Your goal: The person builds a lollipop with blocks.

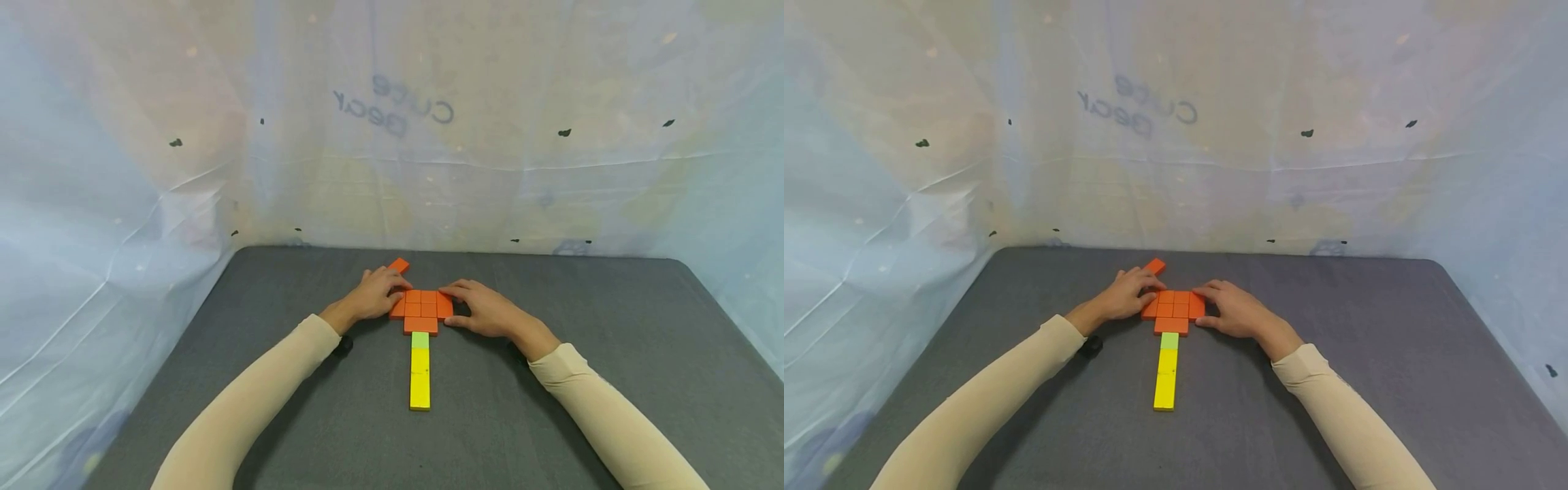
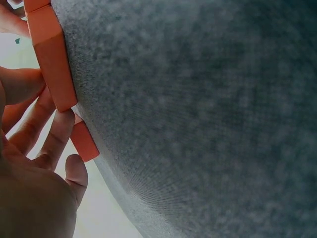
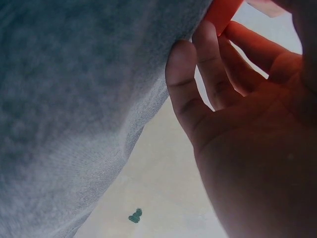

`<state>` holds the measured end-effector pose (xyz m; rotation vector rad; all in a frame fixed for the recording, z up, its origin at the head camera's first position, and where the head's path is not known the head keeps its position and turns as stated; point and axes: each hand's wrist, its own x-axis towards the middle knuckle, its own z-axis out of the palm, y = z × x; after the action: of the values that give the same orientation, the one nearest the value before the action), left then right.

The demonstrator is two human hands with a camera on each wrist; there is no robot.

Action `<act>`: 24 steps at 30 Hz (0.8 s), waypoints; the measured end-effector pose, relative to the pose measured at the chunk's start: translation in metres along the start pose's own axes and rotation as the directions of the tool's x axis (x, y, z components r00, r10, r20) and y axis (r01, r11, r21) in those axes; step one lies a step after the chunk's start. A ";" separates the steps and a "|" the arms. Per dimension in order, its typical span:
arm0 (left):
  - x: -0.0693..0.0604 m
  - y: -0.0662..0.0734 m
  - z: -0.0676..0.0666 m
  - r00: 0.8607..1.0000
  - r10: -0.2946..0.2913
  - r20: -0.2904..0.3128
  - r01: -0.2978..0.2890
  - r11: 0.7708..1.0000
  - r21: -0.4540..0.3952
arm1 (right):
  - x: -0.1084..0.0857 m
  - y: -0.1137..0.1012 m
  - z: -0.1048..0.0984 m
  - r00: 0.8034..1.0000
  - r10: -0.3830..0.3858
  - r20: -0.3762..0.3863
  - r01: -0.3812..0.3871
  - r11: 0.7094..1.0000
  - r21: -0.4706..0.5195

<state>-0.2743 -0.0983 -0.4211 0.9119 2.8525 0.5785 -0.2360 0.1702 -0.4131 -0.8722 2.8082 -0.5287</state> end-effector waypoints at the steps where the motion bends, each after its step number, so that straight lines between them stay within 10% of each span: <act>1: 0.000 0.000 0.000 1.000 0.000 0.000 0.000 1.000 0.001 | 0.000 0.000 0.000 1.000 0.000 0.001 0.000 1.000 0.000; 17: 0.010 -0.010 -0.015 0.994 -0.003 -0.113 0.007 0.999 0.040 | 0.001 0.000 0.000 1.000 0.008 0.006 -0.008 1.000 -0.015; 24: 0.015 -0.027 -0.016 0.988 -0.092 -0.123 0.100 0.993 0.062 | 0.000 0.000 0.002 1.000 0.002 0.013 -0.002 1.000 -0.006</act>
<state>-0.3046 -0.1151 -0.4158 0.7689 3.0209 0.5463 -0.2354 0.1695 -0.4147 -0.8708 2.7999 -0.5120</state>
